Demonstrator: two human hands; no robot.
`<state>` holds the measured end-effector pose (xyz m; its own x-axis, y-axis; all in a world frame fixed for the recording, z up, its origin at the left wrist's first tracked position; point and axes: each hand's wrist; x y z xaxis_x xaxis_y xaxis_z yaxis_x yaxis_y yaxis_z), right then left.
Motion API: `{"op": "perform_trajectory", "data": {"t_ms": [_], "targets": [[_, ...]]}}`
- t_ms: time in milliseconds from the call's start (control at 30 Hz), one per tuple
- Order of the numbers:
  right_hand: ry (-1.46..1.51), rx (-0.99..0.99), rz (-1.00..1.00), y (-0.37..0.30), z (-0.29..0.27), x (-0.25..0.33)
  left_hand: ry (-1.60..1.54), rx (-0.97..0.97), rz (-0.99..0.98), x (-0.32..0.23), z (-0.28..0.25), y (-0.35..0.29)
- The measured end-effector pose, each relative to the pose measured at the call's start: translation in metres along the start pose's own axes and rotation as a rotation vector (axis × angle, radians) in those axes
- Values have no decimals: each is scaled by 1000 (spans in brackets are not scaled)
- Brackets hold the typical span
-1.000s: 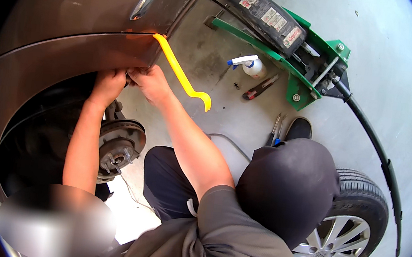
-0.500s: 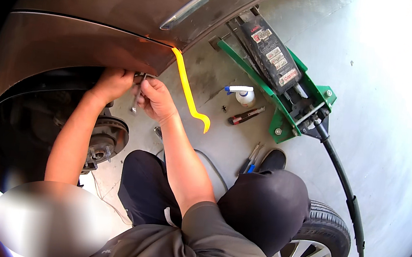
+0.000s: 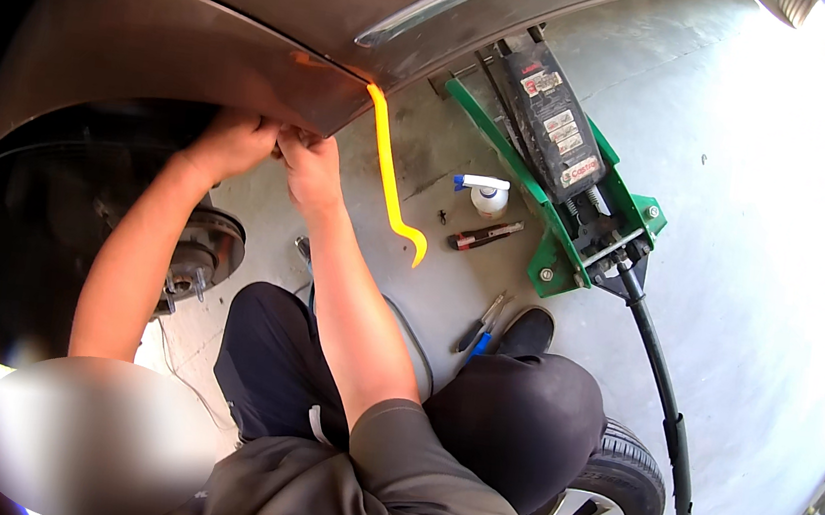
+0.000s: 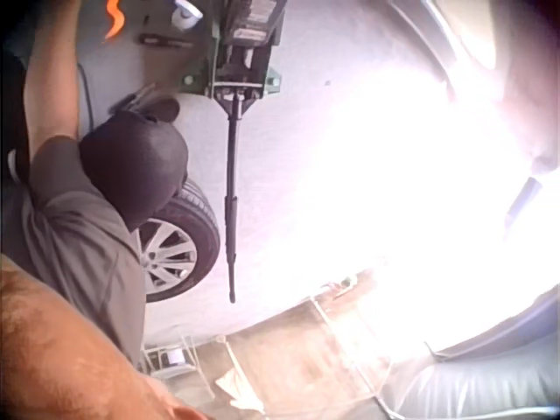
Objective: The person uses a prying tool to separate a car panel, then uses a socket wrench to remove fasteners from behind the panel.
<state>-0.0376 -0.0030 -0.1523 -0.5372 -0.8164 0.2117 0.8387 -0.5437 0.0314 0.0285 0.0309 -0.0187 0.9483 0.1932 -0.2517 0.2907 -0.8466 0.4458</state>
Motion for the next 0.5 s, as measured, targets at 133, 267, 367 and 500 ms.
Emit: {"op": "perform_trajectory", "data": {"t_ms": [133, 267, 367, 500], "targets": [[151, 92, 157, -25, -8, 5, 26, 155, -158, 5, -15, -13], [203, 214, 161, -6, -29, 7, 10, 98, -74, -1, 0, 4], [-145, -45, -131, -5, 1, -2, -35, 157, -187, -13, -13, 2], [266, 214, 198, -22, -20, 4, 71, 219, -248, -5, -16, -5]]}}
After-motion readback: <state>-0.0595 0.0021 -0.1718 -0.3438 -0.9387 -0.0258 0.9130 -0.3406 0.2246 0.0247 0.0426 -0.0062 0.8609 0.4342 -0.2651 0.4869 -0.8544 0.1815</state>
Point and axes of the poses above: each hand's wrist, its own y-axis towards the middle knuckle, its own z-axis out of the palm, x = y × z, and after that the axes turned 11 degrees about -x, right-handed
